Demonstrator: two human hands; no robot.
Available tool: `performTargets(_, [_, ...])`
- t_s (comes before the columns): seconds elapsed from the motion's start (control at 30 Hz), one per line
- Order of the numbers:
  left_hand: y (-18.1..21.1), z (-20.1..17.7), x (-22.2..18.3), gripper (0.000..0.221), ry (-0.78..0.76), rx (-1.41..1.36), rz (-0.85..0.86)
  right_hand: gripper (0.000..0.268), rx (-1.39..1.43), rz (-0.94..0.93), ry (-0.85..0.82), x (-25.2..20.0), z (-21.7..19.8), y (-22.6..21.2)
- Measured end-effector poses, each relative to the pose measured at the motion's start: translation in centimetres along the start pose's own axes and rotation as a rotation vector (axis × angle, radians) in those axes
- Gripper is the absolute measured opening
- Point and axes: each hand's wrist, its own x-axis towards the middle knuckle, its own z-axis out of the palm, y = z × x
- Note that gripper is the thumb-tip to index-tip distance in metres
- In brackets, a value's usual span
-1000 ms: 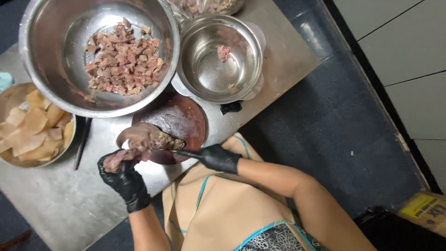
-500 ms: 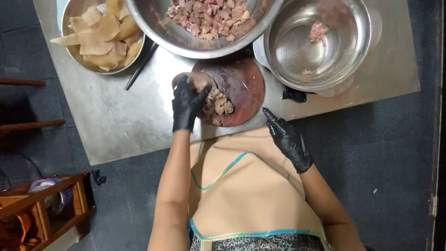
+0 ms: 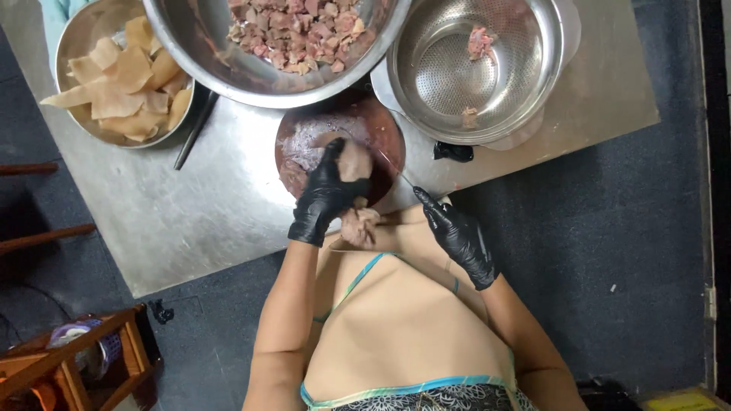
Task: Slicing meat into smaller pieces on a wooden cutting board using a knife.
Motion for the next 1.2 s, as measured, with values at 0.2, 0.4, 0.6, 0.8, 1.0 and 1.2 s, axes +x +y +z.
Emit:
performTargets(0.2, [9.4, -3.6, -3.5, 0.098, 0.007, -0.452, 0.524, 0.016, 0.125, -0.033, -0.047, -1.9, 2.8, 0.8])
performTargets(0.4, [-2.3, -8.0, -1.2, 0.049, 0.423, -0.219, 0.676, 0.042, 0.397, 0.027, -0.251, 1.0, 1.0, -3.2])
performTargets(0.6, [-17.4, 3.8, 3.4, 0.048, 0.484, 0.146, 0.174, 0.032, 0.187, -0.033, -0.147, 1.1, 3.9, -3.7])
performTargets(0.8, [-15.3, 6.4, 8.1, 0.054, 0.597, 0.231, 0.282, 0.044, -0.246, -0.244, -0.088, 3.3, 3.3, -6.6])
performTargets(1.0, [-13.0, 5.4, 7.0, 0.083, 0.280, 0.044, 0.229, 0.017, -0.242, -0.193, -0.108, 4.6, 4.1, -8.3])
performTargets(1.2, [-15.1, 7.4, 7.9, 0.063, 0.318, 0.059, 0.109, 0.022, -0.238, -0.252, -0.254, 5.4, 4.5, -8.4])
